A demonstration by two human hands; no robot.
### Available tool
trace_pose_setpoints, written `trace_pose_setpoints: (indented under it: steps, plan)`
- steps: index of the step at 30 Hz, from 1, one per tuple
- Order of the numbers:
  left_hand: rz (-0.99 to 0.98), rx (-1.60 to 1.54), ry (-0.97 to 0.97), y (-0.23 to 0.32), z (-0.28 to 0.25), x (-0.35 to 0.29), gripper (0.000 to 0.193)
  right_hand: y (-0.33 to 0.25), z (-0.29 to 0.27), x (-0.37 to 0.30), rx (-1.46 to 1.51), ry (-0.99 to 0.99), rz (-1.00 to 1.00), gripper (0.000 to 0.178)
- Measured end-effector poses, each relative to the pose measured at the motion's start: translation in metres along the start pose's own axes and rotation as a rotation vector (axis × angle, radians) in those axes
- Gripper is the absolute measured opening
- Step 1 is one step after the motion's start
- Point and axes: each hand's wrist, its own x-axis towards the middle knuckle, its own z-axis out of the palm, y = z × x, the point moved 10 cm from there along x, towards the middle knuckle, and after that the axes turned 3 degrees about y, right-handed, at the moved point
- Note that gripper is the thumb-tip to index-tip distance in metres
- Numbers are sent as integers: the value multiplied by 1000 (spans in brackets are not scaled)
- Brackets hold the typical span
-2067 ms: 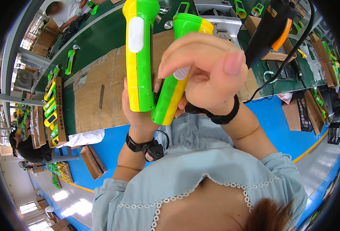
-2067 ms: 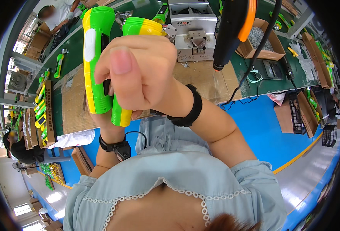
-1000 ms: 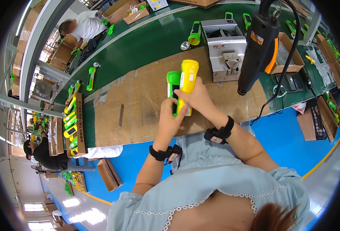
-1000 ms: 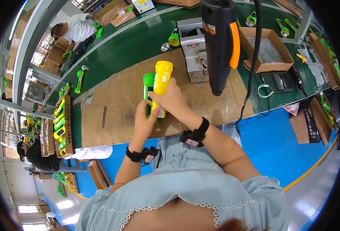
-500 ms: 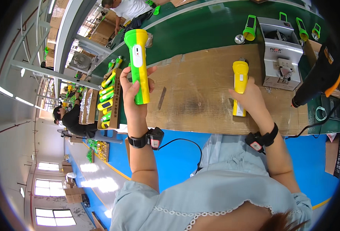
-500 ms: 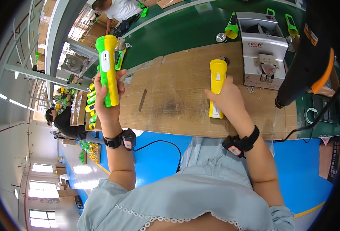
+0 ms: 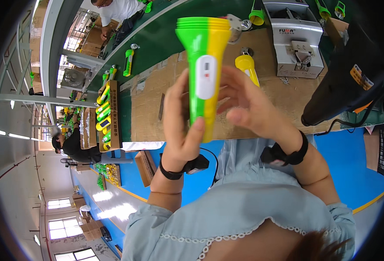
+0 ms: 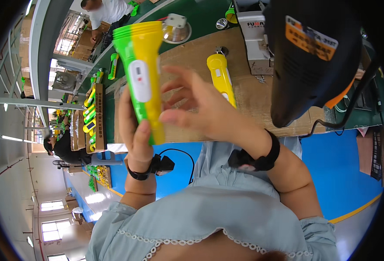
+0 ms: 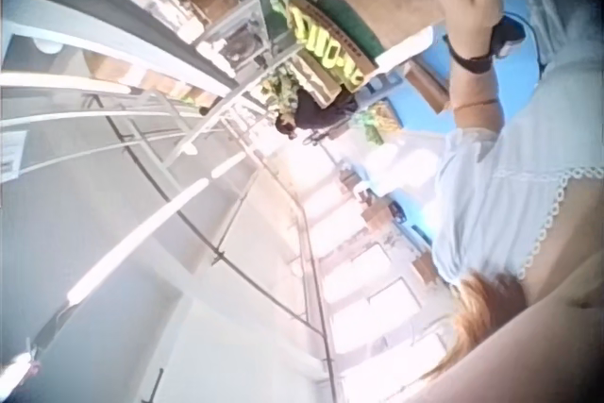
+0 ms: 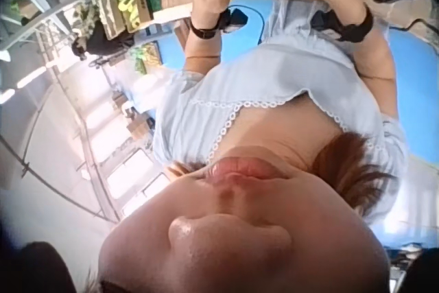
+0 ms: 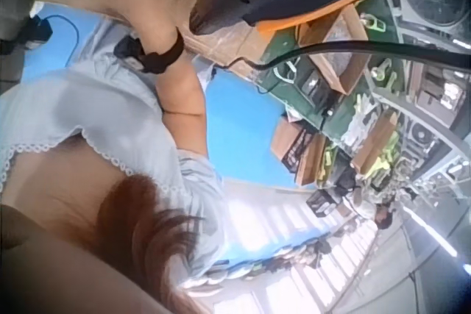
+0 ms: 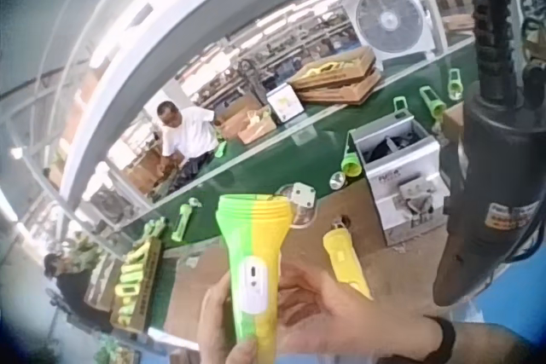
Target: Using a heat gun to assemble flashlight components and picking up screws from an automatic feeder.
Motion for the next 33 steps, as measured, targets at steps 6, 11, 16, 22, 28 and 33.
trace_pose_setpoints:
  steps: [6, 11, 16, 22, 28, 33]
  plan:
    - [390, 658, -20, 51, 31, 7, 50, 8, -6, -8, 209, 70, 142, 52]
    - [729, 219, 46, 101, 22, 14, 36, -3, 5, -12, 248, 51, 168, 57]
    - [786, 192, -75, 127, 40, 37, 70, -10, 12, -11, 113, -4, 90, 57]
    - [736, 178, -102, 124, 50, 46, 70, -16, -1, -12, 84, 17, 102, 54]
    - [826, 123, -149, 130, 56, 38, 67, -21, -3, -16, 76, 42, 64, 57]
    - [921, 139, -145, 133, 61, 30, 72, -41, -5, -16, -124, 21, -92, 54]
